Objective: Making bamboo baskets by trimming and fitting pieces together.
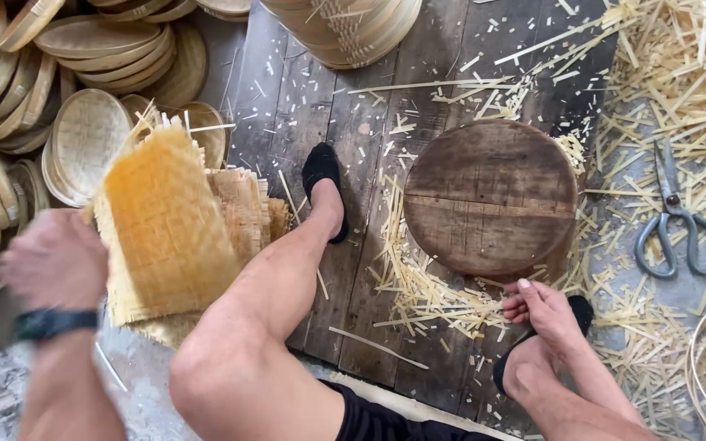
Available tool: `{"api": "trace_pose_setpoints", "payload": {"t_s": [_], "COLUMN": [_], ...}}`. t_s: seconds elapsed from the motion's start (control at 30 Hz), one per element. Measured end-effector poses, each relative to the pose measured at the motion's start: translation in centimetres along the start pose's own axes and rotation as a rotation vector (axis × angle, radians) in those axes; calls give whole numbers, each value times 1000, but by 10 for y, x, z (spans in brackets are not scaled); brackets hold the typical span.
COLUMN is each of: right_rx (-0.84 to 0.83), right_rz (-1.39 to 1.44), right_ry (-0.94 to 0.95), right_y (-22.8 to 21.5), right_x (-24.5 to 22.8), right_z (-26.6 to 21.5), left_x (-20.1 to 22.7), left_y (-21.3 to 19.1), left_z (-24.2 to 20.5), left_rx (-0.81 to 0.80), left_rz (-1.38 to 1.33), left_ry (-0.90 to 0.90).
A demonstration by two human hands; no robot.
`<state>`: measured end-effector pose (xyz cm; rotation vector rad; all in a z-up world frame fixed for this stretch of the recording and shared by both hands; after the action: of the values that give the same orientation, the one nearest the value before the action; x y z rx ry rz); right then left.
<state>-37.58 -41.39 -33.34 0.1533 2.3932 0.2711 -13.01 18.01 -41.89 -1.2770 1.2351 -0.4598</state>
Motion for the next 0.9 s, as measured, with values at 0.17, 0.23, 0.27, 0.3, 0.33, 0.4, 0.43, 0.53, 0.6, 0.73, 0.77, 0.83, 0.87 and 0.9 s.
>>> {"api": "trace_pose_setpoints", "payload": {"t_s": [0.17,0.23,0.27,0.3,0.33,0.4,0.43,0.53,0.6,0.73,0.77,0.83,0.87,0.9], "right_rx": [208,257,285,296,225,168,-6,-9,153,211,171,211,245,246], "right_rz": [54,101,143,146,241,345,554,816,864,262,322,364,410,407], "right_ry": [-187,-219,-248,-244,-283,-334,-281,-157,-86,-215,-321,-343,-372,-375], "right_y": [-35,-37,-39,-43,-41,-30,-5,20,-7,-76,-82,-88,-91,-91], "right_x": [-12,-35,-45,-50,-59,-105,-137,-199,-179,-108,-101,-87,-82,-78], "right_z": [-7,-17,-23,-26,-28,-48,-64,-92,-69,4,12,4,-1,-7], "left_x": [39,38,12,4,-7,-1,16,79,107,125,112,106,84,86], "left_y": [-190,-317,-384,-420,-460,-501,-498,-405,-331,-342,-369,-264,-188,-185], "left_z": [-145,-222,-267,-294,-323,-362,-377,-402,-410,-375,-348,-261,-223,-210], "left_rx": [183,265,302,340,379,472,511,480,407,363,375,61,-234,-234], "left_rz": [-11,-22,-26,-31,-37,-47,-55,-10,45,-333,-571,-720,-816,-820], "left_ry": [502,707,809,904,1000,1198,1289,1505,1616,1401,1120,628,120,121]}}
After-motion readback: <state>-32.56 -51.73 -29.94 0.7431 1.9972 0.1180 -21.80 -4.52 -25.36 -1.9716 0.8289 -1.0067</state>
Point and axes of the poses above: each hand's wrist, its own z-axis towards the middle knuckle, its own y-axis out of the palm, x = y × z, the point moved 9 cm from there along z, towards the middle knuckle, and after that the axes turned 13 degrees about z, right-handed, at the moved point
